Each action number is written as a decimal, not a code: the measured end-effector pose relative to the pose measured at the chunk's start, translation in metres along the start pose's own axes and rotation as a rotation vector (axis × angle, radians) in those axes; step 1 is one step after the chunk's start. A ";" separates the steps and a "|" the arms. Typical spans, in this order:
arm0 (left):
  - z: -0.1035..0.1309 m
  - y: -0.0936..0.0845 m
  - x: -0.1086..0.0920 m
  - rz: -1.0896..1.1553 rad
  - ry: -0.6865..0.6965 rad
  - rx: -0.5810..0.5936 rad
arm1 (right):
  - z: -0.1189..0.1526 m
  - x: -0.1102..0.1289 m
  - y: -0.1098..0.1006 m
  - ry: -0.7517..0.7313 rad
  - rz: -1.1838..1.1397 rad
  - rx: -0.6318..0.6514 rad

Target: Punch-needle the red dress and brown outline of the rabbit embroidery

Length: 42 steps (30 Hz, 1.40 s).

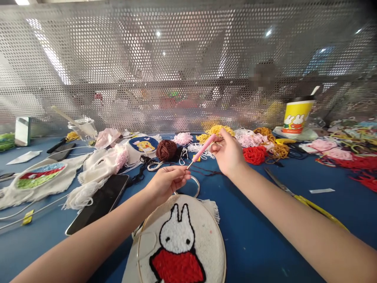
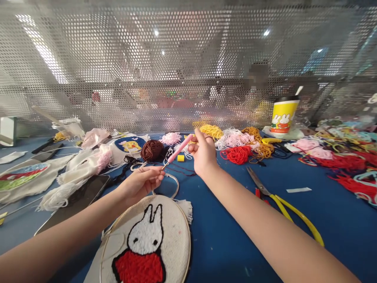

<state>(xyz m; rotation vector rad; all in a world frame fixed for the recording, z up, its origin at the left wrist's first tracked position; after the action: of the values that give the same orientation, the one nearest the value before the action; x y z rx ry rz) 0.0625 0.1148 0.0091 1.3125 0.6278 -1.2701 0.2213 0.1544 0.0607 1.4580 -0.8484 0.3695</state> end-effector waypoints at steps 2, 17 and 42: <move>-0.002 -0.003 0.000 0.003 0.004 -0.027 | 0.005 -0.013 0.001 -0.007 0.026 0.017; -0.004 -0.006 0.006 -0.044 0.033 -0.032 | 0.003 -0.047 -0.024 0.092 0.402 0.059; 0.001 -0.008 -0.017 -0.016 0.089 -0.102 | 0.028 -0.034 -0.002 0.603 0.895 0.720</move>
<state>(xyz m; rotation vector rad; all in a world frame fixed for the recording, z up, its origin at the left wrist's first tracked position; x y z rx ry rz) 0.0500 0.1207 0.0216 1.2871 0.7570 -1.1819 0.1924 0.1364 0.0326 1.3743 -0.8538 1.8369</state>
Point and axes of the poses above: each hand's wrist, its own z-axis away from the middle knuckle, its own y-axis out of the palm, x = y × z, the point moved 7 cm from there along -z, towards the middle knuckle, and after that the axes turned 10 degrees about -z, right-handed, at the moved point
